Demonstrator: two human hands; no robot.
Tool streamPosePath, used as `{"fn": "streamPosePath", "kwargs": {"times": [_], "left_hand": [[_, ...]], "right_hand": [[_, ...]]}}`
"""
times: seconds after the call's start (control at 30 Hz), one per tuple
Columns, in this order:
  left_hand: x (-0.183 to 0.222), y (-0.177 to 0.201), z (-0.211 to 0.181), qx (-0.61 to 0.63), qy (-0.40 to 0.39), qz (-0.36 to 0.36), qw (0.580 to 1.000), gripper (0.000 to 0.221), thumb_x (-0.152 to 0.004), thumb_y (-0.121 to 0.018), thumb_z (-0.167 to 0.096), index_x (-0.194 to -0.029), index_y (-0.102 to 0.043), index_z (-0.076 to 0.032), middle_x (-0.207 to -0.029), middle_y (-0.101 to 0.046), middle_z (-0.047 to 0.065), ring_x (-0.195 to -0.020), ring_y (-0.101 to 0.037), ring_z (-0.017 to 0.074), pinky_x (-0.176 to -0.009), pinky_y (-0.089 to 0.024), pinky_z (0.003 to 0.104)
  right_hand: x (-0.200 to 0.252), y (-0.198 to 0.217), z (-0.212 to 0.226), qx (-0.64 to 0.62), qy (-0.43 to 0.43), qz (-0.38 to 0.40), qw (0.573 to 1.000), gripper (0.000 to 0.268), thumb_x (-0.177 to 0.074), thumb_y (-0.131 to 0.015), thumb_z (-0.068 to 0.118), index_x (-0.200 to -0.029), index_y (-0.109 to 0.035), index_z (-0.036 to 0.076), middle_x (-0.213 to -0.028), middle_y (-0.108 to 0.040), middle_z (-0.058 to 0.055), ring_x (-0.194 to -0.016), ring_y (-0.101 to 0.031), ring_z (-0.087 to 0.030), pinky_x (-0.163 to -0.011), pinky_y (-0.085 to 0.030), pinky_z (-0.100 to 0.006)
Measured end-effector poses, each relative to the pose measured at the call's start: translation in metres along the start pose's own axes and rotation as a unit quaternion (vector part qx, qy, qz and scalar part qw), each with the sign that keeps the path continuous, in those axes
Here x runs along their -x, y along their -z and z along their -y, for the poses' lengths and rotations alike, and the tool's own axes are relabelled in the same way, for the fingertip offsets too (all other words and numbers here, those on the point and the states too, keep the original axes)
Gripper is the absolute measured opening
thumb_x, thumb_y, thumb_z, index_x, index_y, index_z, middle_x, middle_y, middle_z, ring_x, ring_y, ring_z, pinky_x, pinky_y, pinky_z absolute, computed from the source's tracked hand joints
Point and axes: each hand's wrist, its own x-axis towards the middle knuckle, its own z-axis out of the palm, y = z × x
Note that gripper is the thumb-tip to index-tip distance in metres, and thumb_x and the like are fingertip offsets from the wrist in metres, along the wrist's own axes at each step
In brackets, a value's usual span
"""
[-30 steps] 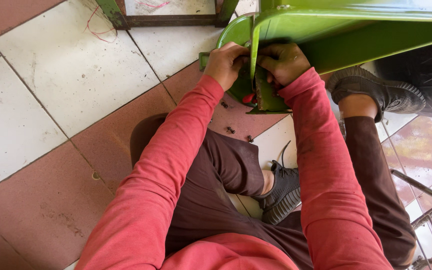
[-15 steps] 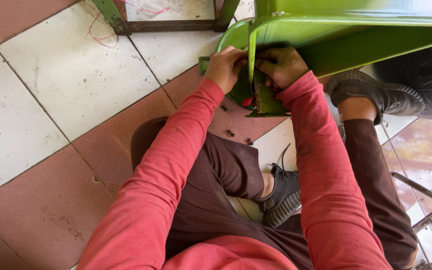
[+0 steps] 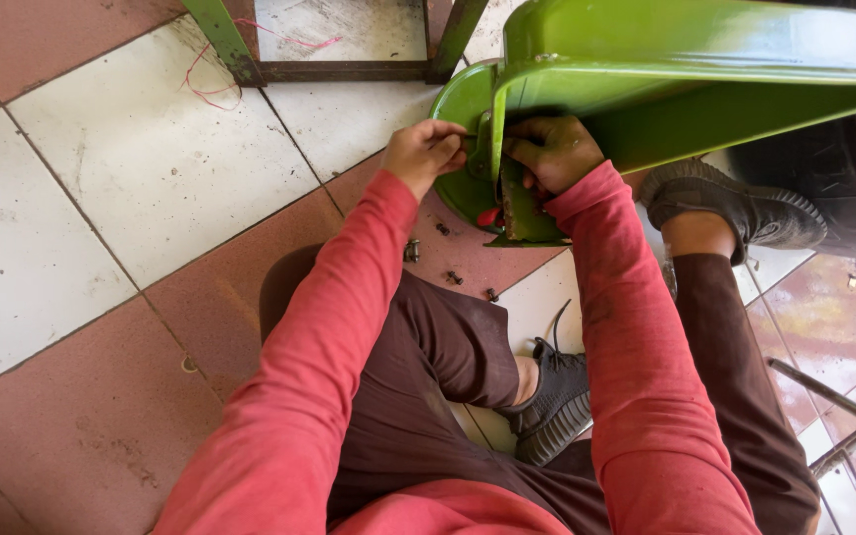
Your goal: The person assembles a small green food processing machine by hand, fitting parts together and inserting small metal components into the device while sitting on the floor.
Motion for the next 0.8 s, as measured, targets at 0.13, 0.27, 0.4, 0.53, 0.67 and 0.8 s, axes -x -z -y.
{"fn": "streamPosePath", "kwargs": {"times": [0.13, 0.27, 0.4, 0.53, 0.67, 0.8], "left_hand": [[0.067, 0.004, -0.042, 0.172, -0.001, 0.077, 0.982, 0.021, -0.097, -0.065, 0.0, -0.117, -0.067, 0.001, -0.106, -0.073, 0.012, -0.092, -0.071, 0.0194, -0.088, -0.063, 0.031], [0.144, -0.046, -0.083, 0.283, -0.136, 0.23, 0.921, 0.014, -0.1, -0.071, -0.001, -0.114, -0.069, 0.002, -0.101, -0.075, 0.013, -0.086, -0.071, 0.0208, -0.077, -0.061, 0.033], [0.241, -0.099, -0.106, 0.365, -0.134, 0.432, 0.814, 0.011, -0.106, -0.076, -0.004, -0.116, -0.073, -0.002, -0.106, -0.073, 0.016, -0.092, -0.073, 0.0213, -0.081, -0.06, 0.032], [0.274, -0.13, -0.118, 0.401, -0.095, 0.498, 0.763, 0.012, -0.109, -0.067, -0.013, -0.116, -0.072, -0.005, -0.104, -0.067, 0.011, -0.087, -0.061, 0.0156, -0.081, -0.048, 0.028], [0.283, -0.138, -0.12, 0.405, -0.109, 0.497, 0.759, 0.015, -0.109, -0.061, -0.02, -0.107, -0.067, -0.006, -0.092, -0.058, 0.005, -0.083, -0.048, 0.0162, -0.082, -0.041, 0.03], [0.284, -0.135, -0.113, 0.376, -0.111, 0.507, 0.767, 0.022, -0.112, -0.057, -0.026, -0.107, -0.064, -0.006, -0.095, -0.057, 0.006, -0.088, -0.048, 0.0182, -0.088, -0.041, 0.031]], "right_hand": [[0.0, -0.002, 0.002, 0.015, 0.014, -0.003, 1.0, 0.03, -0.094, -0.068, 0.018, -0.119, -0.075, 0.005, -0.063, -0.063, -0.003, -0.046, -0.053, -0.01, -0.039, -0.044, -0.029], [-0.002, -0.001, -0.001, 0.0, 0.054, 0.004, 0.999, 0.03, -0.094, -0.07, 0.019, -0.117, -0.074, 0.002, -0.067, -0.066, -0.004, -0.047, -0.054, -0.01, -0.04, -0.044, -0.029], [-0.002, -0.001, -0.006, 0.008, 0.032, -0.002, 0.999, 0.029, -0.093, -0.069, 0.018, -0.117, -0.074, 0.002, -0.065, -0.065, -0.005, -0.045, -0.054, -0.011, -0.04, -0.044, -0.029], [-0.001, -0.001, -0.005, 0.036, 0.017, -0.013, 0.999, 0.028, -0.095, -0.068, 0.018, -0.119, -0.074, 0.004, -0.062, -0.063, -0.005, -0.042, -0.052, -0.012, -0.038, -0.043, -0.03], [0.001, 0.0, -0.003, 0.024, 0.025, -0.007, 0.999, 0.027, -0.096, -0.067, 0.017, -0.119, -0.075, 0.005, -0.061, -0.061, -0.004, -0.042, -0.05, -0.012, -0.038, -0.042, -0.029], [0.002, -0.001, -0.004, 0.02, 0.028, -0.001, 0.999, 0.025, -0.097, -0.066, 0.017, -0.117, -0.076, 0.005, -0.062, -0.061, -0.003, -0.043, -0.05, -0.01, -0.039, -0.042, -0.028]]}}
